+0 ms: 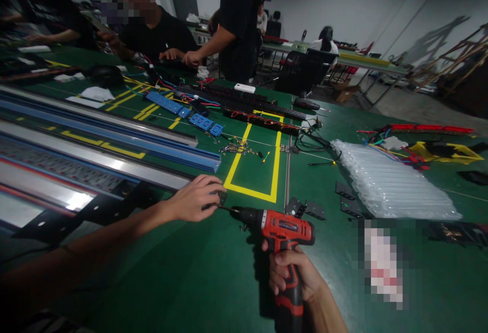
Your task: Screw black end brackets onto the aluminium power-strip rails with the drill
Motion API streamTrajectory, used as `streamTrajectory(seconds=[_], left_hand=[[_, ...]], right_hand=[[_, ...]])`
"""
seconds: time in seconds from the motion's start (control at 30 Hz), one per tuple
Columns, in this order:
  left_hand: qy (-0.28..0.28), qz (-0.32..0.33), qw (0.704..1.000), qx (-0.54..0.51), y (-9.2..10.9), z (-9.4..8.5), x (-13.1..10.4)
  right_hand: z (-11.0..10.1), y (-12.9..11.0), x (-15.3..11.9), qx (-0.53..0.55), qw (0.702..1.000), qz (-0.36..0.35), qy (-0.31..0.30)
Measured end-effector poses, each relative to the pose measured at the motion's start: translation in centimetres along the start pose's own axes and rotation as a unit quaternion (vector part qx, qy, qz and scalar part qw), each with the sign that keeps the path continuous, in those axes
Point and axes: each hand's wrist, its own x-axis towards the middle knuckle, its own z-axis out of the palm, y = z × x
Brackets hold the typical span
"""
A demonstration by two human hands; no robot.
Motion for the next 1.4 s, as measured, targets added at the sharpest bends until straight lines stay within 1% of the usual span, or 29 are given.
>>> streamTrajectory(seconds=[0.1,0.2,0.4,0.47,0.57,0.73,0.9,1.13,1.27,1.4], left_hand=[[-0.008,-0.002,1.000,-0.011,-0.1,-0.2,0.0],[-0.034,0.002,0.999,-0.023,-0.6,-0.5,-0.1],[-0.101,0.037,0.994,0.003,-2.8,-1.8,0.2],[-0.110,0.044,0.993,0.012,-3.5,-2.1,0.3],[-0.114,0.053,0.992,0.012,-4.0,-2.0,0.4],[-0.108,0.059,0.992,0.023,-4.0,-1.6,0.5],[-0.131,0.058,0.989,0.046,-3.8,-1.7,0.7],[-0.116,0.055,0.991,0.037,-3.7,-1.7,0.7],[-0.119,0.052,0.991,0.038,-3.7,-1.7,0.7],[-0.126,0.051,0.990,0.044,-3.6,-1.7,0.7]], right_hand=[[-0.2,0.0,0.0,-0.006,1.000,0.002,-0.004],[-0.3,0.2,0.0,-0.005,1.000,0.002,-0.006],[-0.3,0.3,0.0,0.009,1.000,0.007,-0.007],[-0.3,0.3,-0.1,0.002,1.000,0.006,-0.006],[-0.3,0.3,-0.1,-0.012,1.000,0.008,-0.005],[-0.2,0.2,0.0,-0.021,1.000,0.019,-0.006],[-0.2,0.1,0.0,-0.004,1.000,0.029,-0.011],[-0.4,0.0,0.0,0.012,0.999,0.041,-0.010],[-0.4,-0.2,0.1,0.022,0.998,0.051,-0.010],[-0.4,-0.4,0.2,0.023,0.998,0.053,-0.023]])
